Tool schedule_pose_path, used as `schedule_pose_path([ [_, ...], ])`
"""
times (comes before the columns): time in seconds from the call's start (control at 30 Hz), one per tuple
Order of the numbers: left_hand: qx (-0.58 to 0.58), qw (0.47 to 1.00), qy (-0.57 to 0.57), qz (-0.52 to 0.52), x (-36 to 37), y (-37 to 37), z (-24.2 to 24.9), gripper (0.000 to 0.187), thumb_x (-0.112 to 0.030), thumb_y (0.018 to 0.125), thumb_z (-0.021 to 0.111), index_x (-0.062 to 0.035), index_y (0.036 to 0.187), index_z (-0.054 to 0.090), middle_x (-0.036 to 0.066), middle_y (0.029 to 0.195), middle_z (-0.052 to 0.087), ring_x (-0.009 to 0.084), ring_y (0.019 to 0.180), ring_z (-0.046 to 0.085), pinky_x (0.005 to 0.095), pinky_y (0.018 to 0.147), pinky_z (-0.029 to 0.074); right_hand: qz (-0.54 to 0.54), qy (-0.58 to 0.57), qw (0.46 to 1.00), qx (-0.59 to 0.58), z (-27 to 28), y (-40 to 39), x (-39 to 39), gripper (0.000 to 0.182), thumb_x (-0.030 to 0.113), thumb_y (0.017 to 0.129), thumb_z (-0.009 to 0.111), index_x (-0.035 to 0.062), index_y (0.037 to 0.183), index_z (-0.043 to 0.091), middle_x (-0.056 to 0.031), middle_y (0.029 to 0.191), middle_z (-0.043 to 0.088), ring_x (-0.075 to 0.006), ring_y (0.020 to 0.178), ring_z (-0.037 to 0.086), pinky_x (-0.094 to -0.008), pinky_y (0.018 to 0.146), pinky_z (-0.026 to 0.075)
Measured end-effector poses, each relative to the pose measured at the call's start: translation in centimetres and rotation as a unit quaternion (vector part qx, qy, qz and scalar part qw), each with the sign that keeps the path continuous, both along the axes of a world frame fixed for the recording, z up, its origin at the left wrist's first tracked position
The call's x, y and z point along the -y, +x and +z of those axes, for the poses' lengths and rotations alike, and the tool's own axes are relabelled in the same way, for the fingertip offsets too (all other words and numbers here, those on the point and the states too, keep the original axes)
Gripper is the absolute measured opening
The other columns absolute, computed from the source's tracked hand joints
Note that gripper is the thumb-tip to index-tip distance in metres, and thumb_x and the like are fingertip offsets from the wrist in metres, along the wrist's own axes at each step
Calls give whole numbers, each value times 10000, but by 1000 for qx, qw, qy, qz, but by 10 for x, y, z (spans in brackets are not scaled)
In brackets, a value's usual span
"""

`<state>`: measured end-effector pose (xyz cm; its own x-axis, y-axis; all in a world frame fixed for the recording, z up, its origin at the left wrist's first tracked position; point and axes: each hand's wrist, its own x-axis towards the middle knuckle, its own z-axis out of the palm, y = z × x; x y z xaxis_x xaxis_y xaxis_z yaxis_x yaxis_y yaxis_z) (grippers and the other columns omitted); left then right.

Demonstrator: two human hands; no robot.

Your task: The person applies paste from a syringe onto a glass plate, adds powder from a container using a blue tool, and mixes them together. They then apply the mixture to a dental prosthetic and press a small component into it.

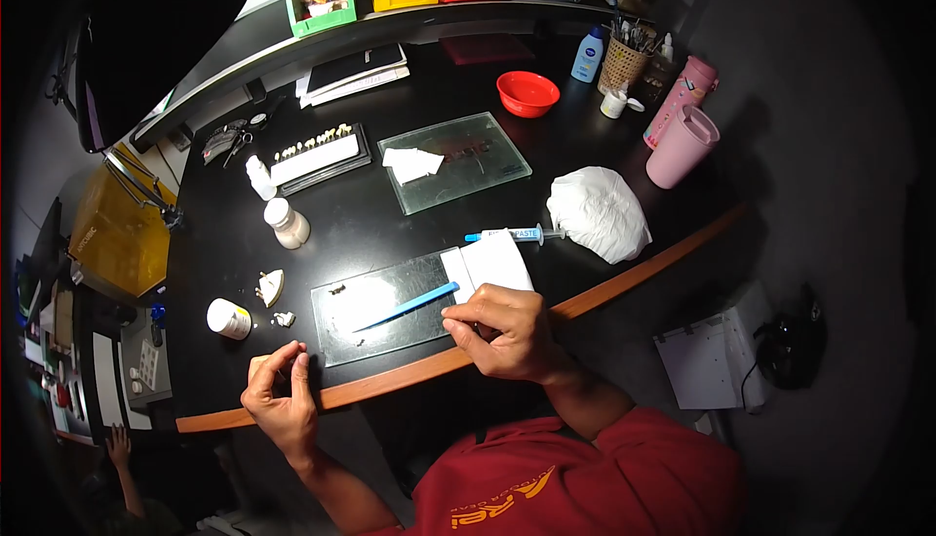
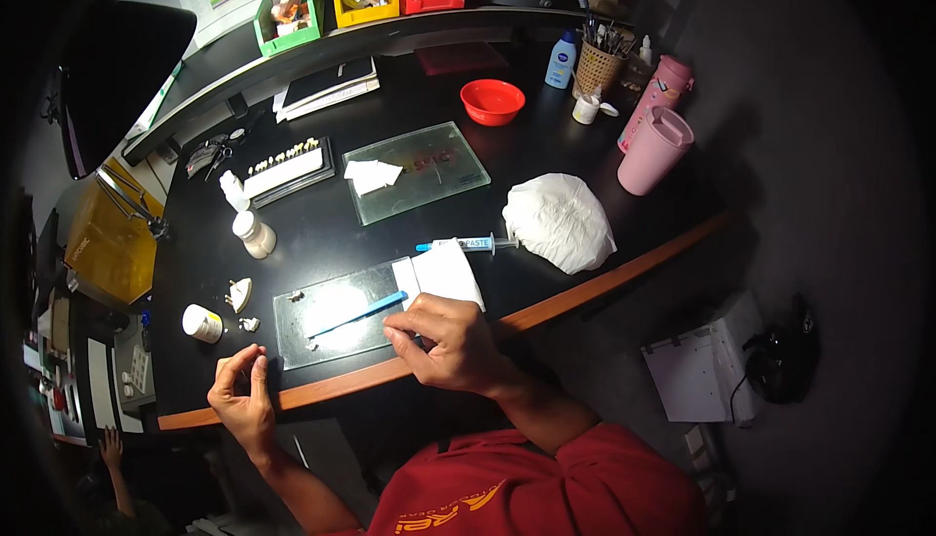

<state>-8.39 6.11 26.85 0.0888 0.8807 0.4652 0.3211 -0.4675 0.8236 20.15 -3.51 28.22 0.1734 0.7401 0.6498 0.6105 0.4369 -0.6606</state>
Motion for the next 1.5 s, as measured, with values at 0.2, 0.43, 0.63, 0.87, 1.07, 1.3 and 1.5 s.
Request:
schedule_pose_path([
  [0.2,-3,1000,-14,9,1,0,2,163,60,899,776,29,1059,786,83,900,728,133,836,683,249,767,517,3,-40,999,0,6,0,4,97,10,864,790,12,961,791,-70,754,678,-146,599,635,-292,517,459],
  [0.43,-52,999,5,10,0,-1,7,126,59,876,789,21,996,778,87,908,732,139,829,691,259,777,536,-8,-32,999,2,4,1,0,104,-8,852,788,13,954,791,-69,740,683,-132,573,625,-277,507,455],
  [0.63,-37,998,-40,9,0,-8,2,113,27,851,838,-2,937,770,66,908,758,111,848,699,252,755,509,-16,-45,999,-5,1,-6,0,109,-42,847,769,7,942,789,-48,703,651,-87,567,558,-239,515,402],
  [0.87,9,998,-49,-22,-4,-11,-3,134,23,848,851,-23,914,744,75,913,790,114,888,739,240,750,494,-9,-47,999,8,-1,-5,0,120,-46,866,779,2,976,783,-37,744,649,-61,585,521,-229,518,356],
  [1.07,51,996,-64,-28,-2,-7,3,261,18,833,861,-37,1040,713,70,948,810,114,929,756,230,755,461,-9,-44,999,15,-1,-4,0,119,-41,867,780,3,977,782,-38,749,651,-62,590,523,-229,524,355],
  [1.3,31,997,-61,-21,-2,-10,0,319,11,829,865,-30,1102,706,82,988,820,105,924,753,236,778,454,-15,-53,998,23,2,-4,1,130,-41,849,795,10,969,793,-70,739,682,-118,589,630,-251,523,457],
  [1.5,33,998,-55,-24,-2,-9,1,322,9,831,866,-29,1118,726,76,977,819,106,911,751,232,772,455,-10,-48,999,23,3,-3,0,130,-42,850,794,8,970,792,-73,738,681,-118,588,627,-248,523,453],
])
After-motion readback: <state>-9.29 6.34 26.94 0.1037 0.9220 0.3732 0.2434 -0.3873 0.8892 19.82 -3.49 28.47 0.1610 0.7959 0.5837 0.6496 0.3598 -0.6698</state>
